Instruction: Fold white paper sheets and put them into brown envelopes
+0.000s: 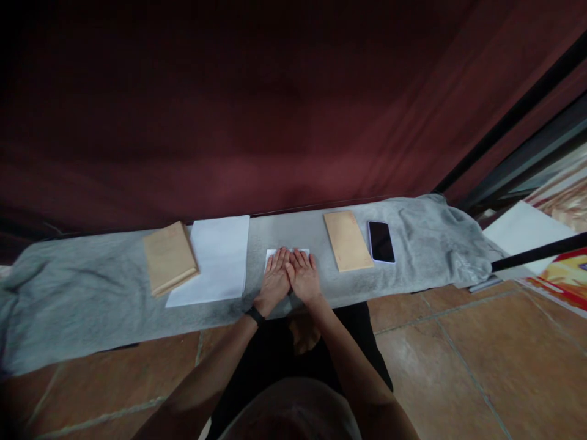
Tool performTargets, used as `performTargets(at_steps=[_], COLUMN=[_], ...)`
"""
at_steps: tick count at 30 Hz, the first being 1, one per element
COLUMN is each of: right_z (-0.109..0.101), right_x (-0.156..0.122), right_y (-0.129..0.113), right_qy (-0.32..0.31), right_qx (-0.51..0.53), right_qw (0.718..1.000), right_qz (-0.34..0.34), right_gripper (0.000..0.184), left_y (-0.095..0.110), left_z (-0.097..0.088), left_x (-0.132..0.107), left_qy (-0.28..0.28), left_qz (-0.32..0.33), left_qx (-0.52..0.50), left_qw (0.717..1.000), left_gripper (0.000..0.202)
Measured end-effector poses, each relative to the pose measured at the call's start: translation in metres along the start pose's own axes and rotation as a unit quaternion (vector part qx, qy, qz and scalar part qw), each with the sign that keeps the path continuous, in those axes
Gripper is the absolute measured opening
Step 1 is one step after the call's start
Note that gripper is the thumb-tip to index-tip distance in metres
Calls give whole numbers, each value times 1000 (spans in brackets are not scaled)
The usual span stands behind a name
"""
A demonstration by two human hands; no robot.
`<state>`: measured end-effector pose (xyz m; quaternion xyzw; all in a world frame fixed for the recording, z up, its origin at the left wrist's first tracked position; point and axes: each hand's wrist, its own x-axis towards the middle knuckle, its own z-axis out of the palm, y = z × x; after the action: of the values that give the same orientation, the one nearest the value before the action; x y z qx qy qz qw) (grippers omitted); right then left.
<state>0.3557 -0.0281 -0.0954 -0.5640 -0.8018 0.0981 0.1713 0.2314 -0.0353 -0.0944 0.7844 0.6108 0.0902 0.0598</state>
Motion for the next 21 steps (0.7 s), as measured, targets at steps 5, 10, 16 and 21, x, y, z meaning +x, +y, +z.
performTargets(at_steps=[5, 10, 16, 21], right_z=[1, 3, 7, 8], right_x=[6, 7, 5, 5], right_y=[-3, -4, -4, -4], right_qy=[14, 24, 37, 34], right_qx=[-16, -23, -32, -41], right_qw=[1000, 999, 998, 998], right_qz=[3, 12, 28, 38], right_gripper=[54, 53, 54, 54], left_y=[-5, -5, -4, -4], left_z=[-2, -3, 0, 3], left_x=[9, 11, 9, 7], left_qy=[-17, -28, -15, 7], left_qz=[0, 0, -20, -28], left_qx=[33, 61, 67, 65], left_qw=[999, 998, 997, 997], left_gripper=[60, 61, 59, 58])
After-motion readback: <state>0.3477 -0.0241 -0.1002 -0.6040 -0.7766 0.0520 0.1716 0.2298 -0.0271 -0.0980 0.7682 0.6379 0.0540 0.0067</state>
